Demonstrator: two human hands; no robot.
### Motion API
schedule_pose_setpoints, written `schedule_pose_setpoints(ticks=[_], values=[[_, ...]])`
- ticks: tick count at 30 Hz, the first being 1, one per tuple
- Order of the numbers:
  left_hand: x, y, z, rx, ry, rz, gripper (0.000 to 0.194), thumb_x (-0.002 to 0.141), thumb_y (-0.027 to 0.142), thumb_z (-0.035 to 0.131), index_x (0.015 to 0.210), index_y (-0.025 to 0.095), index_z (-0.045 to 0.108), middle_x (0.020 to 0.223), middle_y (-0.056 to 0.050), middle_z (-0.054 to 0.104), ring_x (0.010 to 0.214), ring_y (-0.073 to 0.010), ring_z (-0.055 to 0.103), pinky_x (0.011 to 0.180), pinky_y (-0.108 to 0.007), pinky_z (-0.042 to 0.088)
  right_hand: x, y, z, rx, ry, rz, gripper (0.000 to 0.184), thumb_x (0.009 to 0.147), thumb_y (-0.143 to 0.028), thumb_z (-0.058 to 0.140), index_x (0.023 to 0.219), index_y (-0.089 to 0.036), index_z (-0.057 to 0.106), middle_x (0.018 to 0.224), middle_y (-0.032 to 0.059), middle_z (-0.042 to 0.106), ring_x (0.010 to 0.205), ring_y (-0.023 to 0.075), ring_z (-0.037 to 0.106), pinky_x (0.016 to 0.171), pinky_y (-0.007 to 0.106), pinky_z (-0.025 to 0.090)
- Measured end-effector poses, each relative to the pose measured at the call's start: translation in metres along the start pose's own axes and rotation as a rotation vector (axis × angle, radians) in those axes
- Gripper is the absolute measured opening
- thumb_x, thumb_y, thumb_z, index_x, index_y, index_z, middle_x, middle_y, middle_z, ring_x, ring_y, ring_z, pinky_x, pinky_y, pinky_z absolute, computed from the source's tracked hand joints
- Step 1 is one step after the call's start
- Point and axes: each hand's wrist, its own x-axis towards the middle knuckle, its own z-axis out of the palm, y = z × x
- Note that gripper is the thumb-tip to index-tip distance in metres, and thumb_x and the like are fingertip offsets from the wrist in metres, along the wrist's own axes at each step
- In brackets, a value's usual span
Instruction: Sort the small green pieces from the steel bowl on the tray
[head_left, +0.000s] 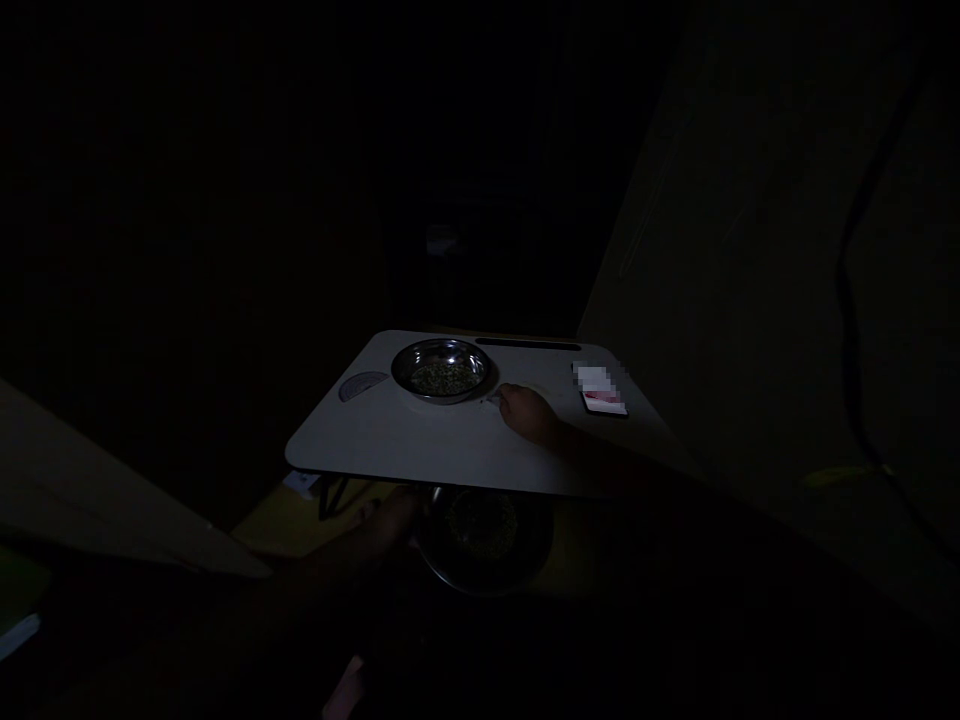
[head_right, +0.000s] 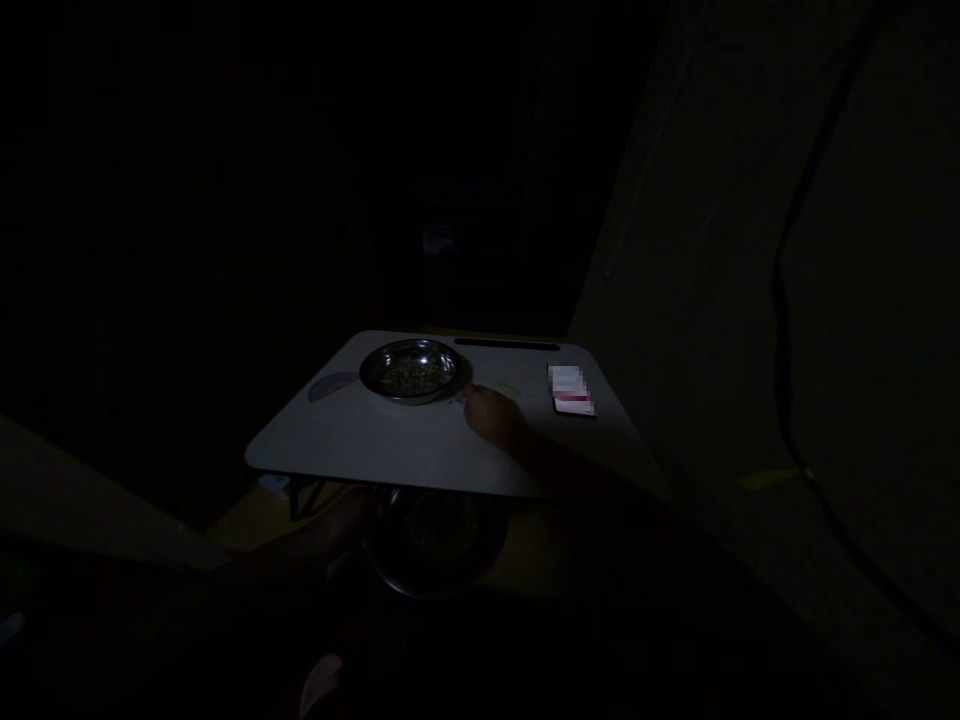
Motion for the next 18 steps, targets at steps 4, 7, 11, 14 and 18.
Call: schedule_pose_setpoints(ticks=[4, 7, 11, 14, 18], values=[[0.002, -0.004, -0.001, 0.003, 0.007, 0.005, 0.008, 0.055, 0.017, 0.047, 0.058, 0.014, 0.053, 0.04, 0.0, 0.048, 0.046, -0.0155, 0.049, 0.049, -0.026, 0.032, 0.002, 0.001, 0.001, 0.011, 0.024, 0.029, 0.024, 0.079, -0.017, 0.031, 0.094, -0.013, 0.049, 0.092, 0.0101, 0.057, 0.085, 0.016, 0.052, 0.074, 0.024, 0.034], [0.004, -0.006, 0.0, 0.024, 0.025, 0.021, 0.01, 0.055, 0.016, 0.046, 0.058, 0.013, 0.054, 0.041, 0.0, 0.048, 0.046, -0.015, 0.049, 0.049, -0.025, 0.032, 0.003, 0.003, 0.004, 0.008, 0.036, 0.054, 0.024, 0.079, -0.017, 0.03, 0.092, -0.013, 0.05, 0.091, 0.0106, 0.057, 0.084, 0.0166, 0.052, 0.074, 0.025, 0.034], [0.006, -0.007, 0.0, 0.04, 0.015, 0.023, 0.011, 0.055, 0.017, 0.045, 0.058, 0.013, 0.055, 0.041, 0.0, 0.048, 0.044, -0.014, 0.048, 0.048, -0.025, 0.032, 0.003, 0.006, 0.005, 0.009, 0.027, 0.069, 0.025, 0.079, -0.017, 0.03, 0.095, -0.013, 0.049, 0.092, 0.0109, 0.057, 0.085, 0.0164, 0.052, 0.074, 0.026, 0.034], [0.006, -0.008, 0.0, 0.014, 0.022, 0.02, 0.012, 0.054, 0.017, 0.046, 0.061, 0.013, 0.055, 0.041, 0.0, 0.048, 0.045, -0.0144, 0.048, 0.048, -0.025, 0.032, 0.003, 0.008, 0.004, 0.008, 0.013, 0.077, 0.026, 0.079, -0.017, 0.03, 0.096, -0.012, 0.049, 0.093, 0.0107, 0.057, 0.086, 0.016, 0.052, 0.075, 0.025, 0.034], [0.007, -0.008, 0.001, -0.014, 0.038, 0.005, 0.012, 0.054, 0.016, 0.046, 0.061, 0.013, 0.055, 0.042, 0.0, 0.049, 0.046, -0.015, 0.049, 0.047, -0.025, 0.032, 0.0, 0.013, 0.002, 0.021, 0.054, 0.059, 0.027, 0.079, -0.019, 0.03, 0.098, -0.014, 0.049, 0.095, 0.0093, 0.056, 0.087, 0.016, 0.051, 0.075, 0.024, 0.034]])
